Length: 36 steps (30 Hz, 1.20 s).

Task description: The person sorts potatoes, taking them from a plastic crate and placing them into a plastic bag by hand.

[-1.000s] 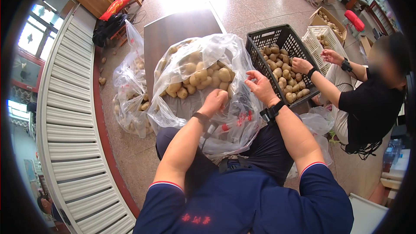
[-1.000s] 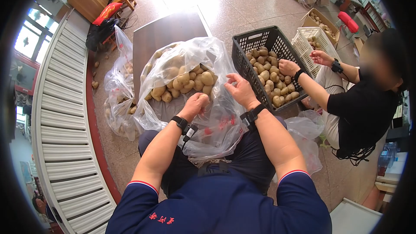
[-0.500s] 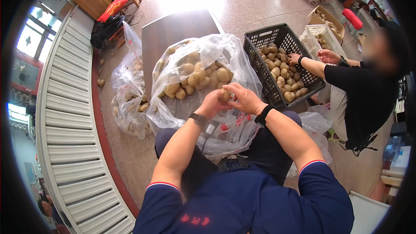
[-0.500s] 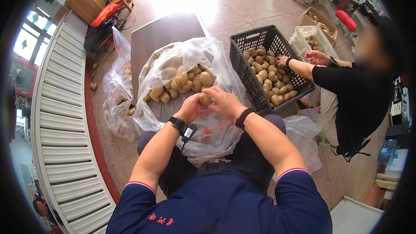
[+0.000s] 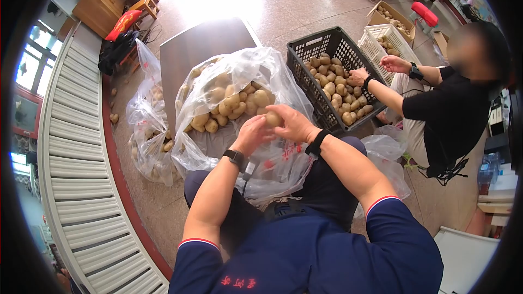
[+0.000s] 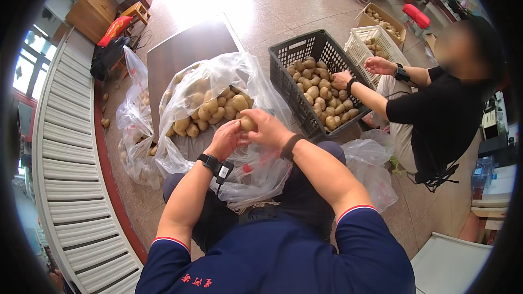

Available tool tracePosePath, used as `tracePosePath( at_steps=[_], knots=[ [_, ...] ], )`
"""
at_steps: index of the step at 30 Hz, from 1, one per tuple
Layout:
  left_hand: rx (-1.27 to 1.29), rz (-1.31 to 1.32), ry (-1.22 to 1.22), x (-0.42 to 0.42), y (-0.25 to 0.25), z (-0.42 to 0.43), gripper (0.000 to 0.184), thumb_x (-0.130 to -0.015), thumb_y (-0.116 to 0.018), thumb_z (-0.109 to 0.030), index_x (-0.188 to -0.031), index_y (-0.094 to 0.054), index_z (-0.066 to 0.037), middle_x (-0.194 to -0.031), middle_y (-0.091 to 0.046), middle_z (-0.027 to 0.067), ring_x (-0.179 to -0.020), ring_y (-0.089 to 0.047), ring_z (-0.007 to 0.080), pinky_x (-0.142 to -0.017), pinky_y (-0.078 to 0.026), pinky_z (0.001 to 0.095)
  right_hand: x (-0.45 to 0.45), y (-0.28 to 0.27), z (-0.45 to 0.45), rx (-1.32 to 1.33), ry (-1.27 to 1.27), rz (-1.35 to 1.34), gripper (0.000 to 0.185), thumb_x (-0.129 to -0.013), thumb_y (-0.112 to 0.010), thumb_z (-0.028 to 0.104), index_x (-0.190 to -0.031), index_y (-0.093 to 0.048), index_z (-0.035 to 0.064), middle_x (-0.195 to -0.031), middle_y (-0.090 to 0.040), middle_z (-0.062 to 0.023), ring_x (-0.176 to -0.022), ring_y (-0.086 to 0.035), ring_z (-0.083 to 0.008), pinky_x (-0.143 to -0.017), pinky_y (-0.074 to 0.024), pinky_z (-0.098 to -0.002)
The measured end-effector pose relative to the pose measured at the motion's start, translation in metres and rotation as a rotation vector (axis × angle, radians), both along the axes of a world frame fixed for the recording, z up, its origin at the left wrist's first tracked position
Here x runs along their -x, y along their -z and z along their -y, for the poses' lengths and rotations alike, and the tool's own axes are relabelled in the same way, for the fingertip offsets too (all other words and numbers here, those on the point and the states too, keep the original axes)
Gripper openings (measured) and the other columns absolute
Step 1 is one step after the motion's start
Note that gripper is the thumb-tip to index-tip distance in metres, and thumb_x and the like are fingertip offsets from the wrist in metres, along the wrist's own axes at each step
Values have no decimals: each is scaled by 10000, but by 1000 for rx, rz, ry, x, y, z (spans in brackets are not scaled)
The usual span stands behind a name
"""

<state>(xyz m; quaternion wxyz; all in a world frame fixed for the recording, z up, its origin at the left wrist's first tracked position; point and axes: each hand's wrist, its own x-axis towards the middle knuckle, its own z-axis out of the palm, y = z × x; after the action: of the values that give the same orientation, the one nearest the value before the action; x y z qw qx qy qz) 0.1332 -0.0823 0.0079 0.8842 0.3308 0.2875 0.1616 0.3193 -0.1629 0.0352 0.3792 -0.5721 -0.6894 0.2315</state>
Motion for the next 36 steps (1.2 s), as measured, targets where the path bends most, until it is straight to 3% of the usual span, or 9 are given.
tracePosePath(
  at_steps=[4,6,10,14,17,19,23,30,36],
  knots=[
    [-101,-126,-55,3,0,-3,318,-1019,-459,-193,-1283,-499,-19,-1154,-613,119,-906,-668,238,-772,-580,384,-18,-1,-9,187,126,-321,516,-827,-570,153,-1329,-490,64,-1075,-617,-158,-911,-657,-269,-821,-537,-383],
    [-121,-148,-68,3,3,-5,310,-1016,-471,-188,-1278,-506,-27,-1134,-611,107,-891,-666,228,-752,-581,373,-35,-4,-15,381,319,-919,483,-848,-539,219,-1308,-501,77,-1011,-632,-116,-728,-642,-202,-666,-533,-357],
    [-197,-224,-94,4,14,-7,273,-1007,-492,-157,-1247,-537,-38,-1112,-600,80,-855,-656,196,-705,-577,337,-78,6,-18,370,627,-1237,357,-857,-512,356,-1105,-560,103,-894,-643,-64,-623,-604,-169,-554,-487,-317],
    [-338,-336,-81,1,18,-3,259,-993,-485,-120,-1229,-561,-46,-1128,-591,63,-810,-646,159,-681,-567,305,-124,21,-11,464,916,-1375,337,-822,-531,444,-834,-590,112,-778,-617,-47,-666,-598,-205,-566,-485,-368],
    [-576,-457,-17,0,31,0,306,-939,-510,-64,-1238,-564,-32,-1173,-583,79,-912,-641,189,-777,-554,319,-161,55,-3,532,1009,-1461,377,-850,-515,470,-859,-567,97,-763,-589,-56,-657,-590,-209,-562,-480,-373],
    [-1406,-432,-23,1,48,-3,388,-875,-526,-22,-1262,-553,-20,-1267,-558,121,-1115,-592,264,-931,-500,343,-173,69,-2,602,1095,-1468,436,-884,-482,513,-929,-545,84,-788,-567,-76,-652,-582,-217,-553,-472,-383],
    [-1322,-463,90,-9,36,6,440,-848,-513,-1,-1287,-539,-26,-1396,-490,166,-1294,-477,340,-1058,-416,363,-163,53,4,573,1198,-1422,447,-955,-431,434,-1176,-429,45,-794,-555,-158,-630,-577,-254,-502,-479,-393],
    [-1408,-531,257,-14,24,12,450,-880,-497,-29,-1330,-505,-55,-1483,-422,128,-1315,-461,330,-1066,-414,383,-170,72,1,554,1332,-1374,420,-973,-408,447,-1213,-406,103,-890,-549,-128,-644,-611,-246,-495,-468,-380],
    [-1644,-655,305,-28,39,12,399,-883,-465,-59,-1276,-532,-88,-1472,-431,94,-972,-644,377,-845,-518,474,-155,67,-5,500,1101,-1348,476,-932,-502,531,-1088,-473,83,-889,-546,-60,-639,-625,-216,-479,-454,-347]
  ],
)
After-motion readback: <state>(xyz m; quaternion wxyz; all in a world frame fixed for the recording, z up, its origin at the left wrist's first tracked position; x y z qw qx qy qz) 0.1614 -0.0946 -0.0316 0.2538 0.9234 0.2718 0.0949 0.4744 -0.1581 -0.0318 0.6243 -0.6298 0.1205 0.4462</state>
